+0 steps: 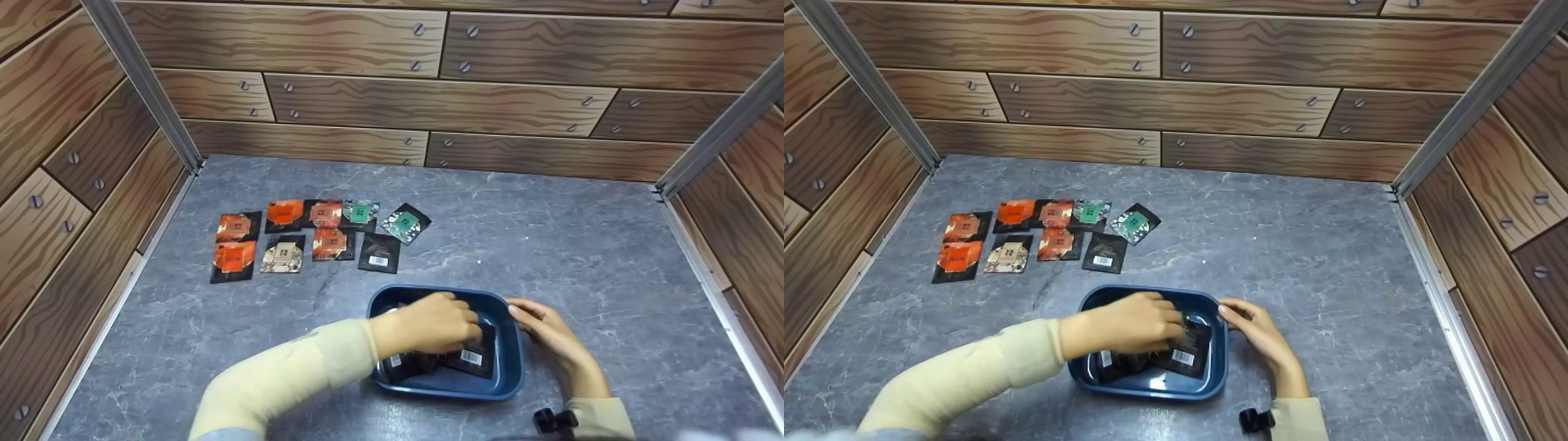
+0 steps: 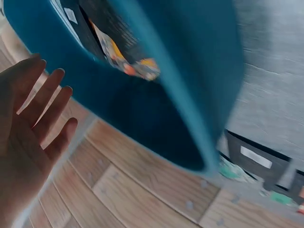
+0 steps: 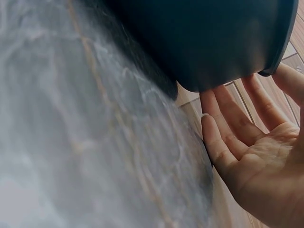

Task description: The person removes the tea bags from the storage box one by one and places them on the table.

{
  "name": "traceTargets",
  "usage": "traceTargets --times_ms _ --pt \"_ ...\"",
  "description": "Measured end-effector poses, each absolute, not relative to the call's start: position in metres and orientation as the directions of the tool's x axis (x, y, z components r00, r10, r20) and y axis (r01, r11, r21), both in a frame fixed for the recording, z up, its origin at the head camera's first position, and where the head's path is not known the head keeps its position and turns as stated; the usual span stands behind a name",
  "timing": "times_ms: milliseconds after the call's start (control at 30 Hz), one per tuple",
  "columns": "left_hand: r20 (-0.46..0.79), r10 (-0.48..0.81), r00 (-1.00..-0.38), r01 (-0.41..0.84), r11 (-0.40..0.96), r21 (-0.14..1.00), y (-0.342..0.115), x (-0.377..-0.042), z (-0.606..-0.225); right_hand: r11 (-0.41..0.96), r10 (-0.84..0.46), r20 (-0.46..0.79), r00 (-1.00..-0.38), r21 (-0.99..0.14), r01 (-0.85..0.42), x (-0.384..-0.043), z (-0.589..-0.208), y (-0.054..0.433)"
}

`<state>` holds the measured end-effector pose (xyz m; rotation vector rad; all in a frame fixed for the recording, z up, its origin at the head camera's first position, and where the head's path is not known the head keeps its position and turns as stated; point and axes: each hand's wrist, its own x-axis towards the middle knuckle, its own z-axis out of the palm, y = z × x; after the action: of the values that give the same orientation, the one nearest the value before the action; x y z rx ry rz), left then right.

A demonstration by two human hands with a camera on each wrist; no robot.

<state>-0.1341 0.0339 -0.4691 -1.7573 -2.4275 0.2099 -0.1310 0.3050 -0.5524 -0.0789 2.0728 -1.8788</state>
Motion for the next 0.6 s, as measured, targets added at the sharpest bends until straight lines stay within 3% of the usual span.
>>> traceTargets --times_ms 100,367,600 --pt "-0.062 0.943 -0.327 0.925 0.306 -0.225 0.052 -0.130 -0.473 0.103 -0.275 -0.216 -0.937 -0.975 0.194 -0.130 -0.552 0.306" --pt "-0.303 0.829 -0.470 0.874 0.388 -0.293 0.086 -0.123 -0.482 0.082 -0.267 -0.224 -0.937 -0.974 0.210 -0.131 -0.554 0.306" --pt "-0.358 0.808 -0.468 0.872 0.356 -0.337 0.097 -0.124 -0.493 0.075 -0.268 -0.237 -0.934 -0.972 0.225 -0.130 -0.552 0.305"
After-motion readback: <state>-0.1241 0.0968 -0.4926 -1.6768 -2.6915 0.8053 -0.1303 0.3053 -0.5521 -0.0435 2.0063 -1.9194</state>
